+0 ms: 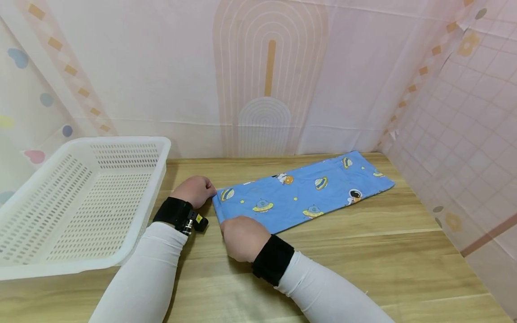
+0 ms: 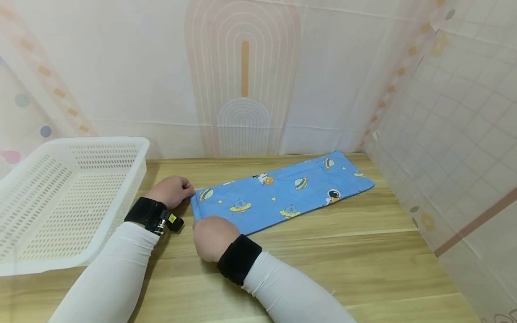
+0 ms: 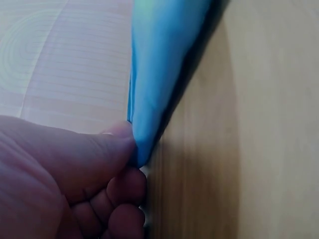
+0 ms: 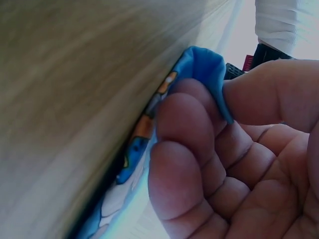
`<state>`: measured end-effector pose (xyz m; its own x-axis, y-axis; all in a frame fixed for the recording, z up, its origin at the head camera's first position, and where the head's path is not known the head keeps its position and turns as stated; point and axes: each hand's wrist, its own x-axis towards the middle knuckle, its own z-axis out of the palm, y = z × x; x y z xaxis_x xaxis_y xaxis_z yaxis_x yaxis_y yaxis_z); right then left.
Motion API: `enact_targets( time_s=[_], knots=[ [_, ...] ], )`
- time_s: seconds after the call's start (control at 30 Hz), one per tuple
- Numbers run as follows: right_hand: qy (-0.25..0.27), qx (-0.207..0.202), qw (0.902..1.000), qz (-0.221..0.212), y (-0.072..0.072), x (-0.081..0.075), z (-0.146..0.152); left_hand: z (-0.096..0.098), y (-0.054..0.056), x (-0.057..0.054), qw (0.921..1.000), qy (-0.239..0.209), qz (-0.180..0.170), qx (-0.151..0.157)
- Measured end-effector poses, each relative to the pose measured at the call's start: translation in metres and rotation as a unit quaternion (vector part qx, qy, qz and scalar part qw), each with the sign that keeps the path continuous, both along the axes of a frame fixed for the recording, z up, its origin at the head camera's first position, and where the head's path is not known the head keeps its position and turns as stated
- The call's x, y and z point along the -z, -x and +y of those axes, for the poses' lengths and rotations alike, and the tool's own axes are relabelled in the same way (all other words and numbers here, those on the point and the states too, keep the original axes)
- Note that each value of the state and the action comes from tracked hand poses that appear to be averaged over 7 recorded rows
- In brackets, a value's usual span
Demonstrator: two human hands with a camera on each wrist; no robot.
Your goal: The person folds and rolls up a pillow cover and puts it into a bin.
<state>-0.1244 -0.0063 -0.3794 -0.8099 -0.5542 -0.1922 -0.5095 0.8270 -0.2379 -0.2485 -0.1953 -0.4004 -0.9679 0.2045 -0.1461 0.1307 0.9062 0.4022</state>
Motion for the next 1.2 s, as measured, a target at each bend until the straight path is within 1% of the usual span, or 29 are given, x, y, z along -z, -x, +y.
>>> enact_targets(
  time_s=[0.23, 0.5, 0.73, 0.9, 1.2],
  knots=[
    [0.001, -0.012, 0.9999, 0.004, 0.000, -0.002, 0.001, 0.004, -0.001, -0.003, 1.0000, 0.001, -0.001, 0.003],
    [0.008, -0.016, 0.9998, 0.009, -0.002, -0.003, 0.002, 0.010, -0.005, -0.006, 0.9999, 0.009, -0.002, -0.007],
    [0.018, -0.003, 0.9998, 0.000, -0.003, -0.002, 0.000, 0.010, -0.005, -0.004, 0.9995, 0.001, -0.006, -0.031],
    [0.018, 0.004, 0.9998, 0.004, -0.003, -0.002, 0.000, 0.010, -0.005, -0.004, 0.9989, 0.004, -0.004, -0.047],
    [-0.035, 0.006, 0.9989, 0.029, -0.007, -0.004, 0.000, 0.010, -0.007, -0.005, 0.9985, 0.000, 0.001, -0.054]
  ],
)
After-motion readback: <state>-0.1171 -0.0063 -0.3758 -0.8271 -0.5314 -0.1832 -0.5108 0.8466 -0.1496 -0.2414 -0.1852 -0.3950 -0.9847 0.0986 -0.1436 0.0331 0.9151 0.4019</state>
